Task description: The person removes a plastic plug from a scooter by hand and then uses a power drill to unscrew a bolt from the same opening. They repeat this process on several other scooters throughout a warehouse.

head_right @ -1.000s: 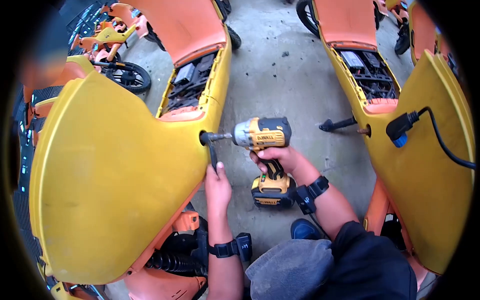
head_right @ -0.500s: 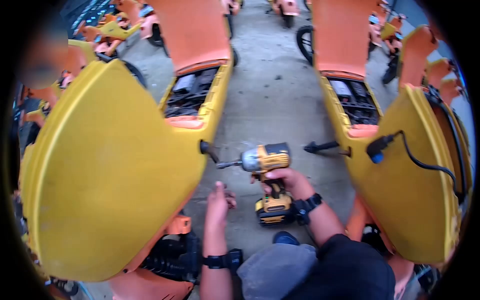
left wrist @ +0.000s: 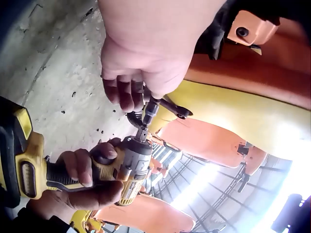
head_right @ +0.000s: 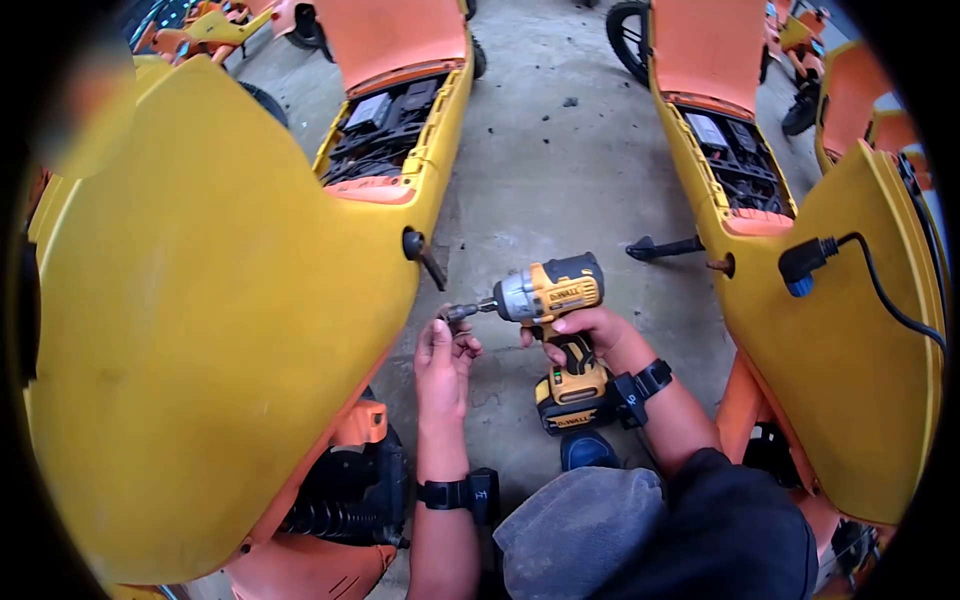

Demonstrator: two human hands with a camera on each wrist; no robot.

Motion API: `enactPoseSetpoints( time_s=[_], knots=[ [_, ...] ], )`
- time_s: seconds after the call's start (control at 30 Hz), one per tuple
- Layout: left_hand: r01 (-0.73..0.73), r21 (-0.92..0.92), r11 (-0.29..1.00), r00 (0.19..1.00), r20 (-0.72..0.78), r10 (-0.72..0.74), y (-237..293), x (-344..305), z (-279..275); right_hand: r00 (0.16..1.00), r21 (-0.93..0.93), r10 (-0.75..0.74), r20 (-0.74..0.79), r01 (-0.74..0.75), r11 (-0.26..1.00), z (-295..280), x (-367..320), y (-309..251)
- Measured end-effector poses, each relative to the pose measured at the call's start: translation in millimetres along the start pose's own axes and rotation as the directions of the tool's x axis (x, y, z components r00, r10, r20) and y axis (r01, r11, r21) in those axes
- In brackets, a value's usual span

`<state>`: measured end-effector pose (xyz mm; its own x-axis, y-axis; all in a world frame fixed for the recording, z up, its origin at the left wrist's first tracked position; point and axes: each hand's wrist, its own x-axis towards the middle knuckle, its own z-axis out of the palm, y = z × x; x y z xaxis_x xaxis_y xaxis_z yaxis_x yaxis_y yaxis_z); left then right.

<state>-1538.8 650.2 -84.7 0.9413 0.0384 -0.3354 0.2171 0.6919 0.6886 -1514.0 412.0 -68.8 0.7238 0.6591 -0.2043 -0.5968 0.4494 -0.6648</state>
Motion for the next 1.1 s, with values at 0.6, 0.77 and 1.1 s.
enactPoseSetpoints(
  time_s=[0.6, 0.77, 1.1],
  knots=[
    [0.054, 0.881, 0.469, 0.999, -0.053, -0.015, -47, -30, -40, 0.978, -0.208, -0.017, -0.206, -0.027, 0.978, 7, 0, 12],
    [0.326, 0.78, 0.535, 0.931, -0.165, -0.326, -42, -101, -54, 0.951, -0.264, 0.065, -0.302, -0.149, 0.953, 32, -10, 20],
    [0.421, 0.898, 0.132, 0.769, -0.275, -0.578, 6, -234, -52, 0.899, -0.416, -0.065, -0.432, -0.134, 0.899, 77, -60, 17]
  ],
)
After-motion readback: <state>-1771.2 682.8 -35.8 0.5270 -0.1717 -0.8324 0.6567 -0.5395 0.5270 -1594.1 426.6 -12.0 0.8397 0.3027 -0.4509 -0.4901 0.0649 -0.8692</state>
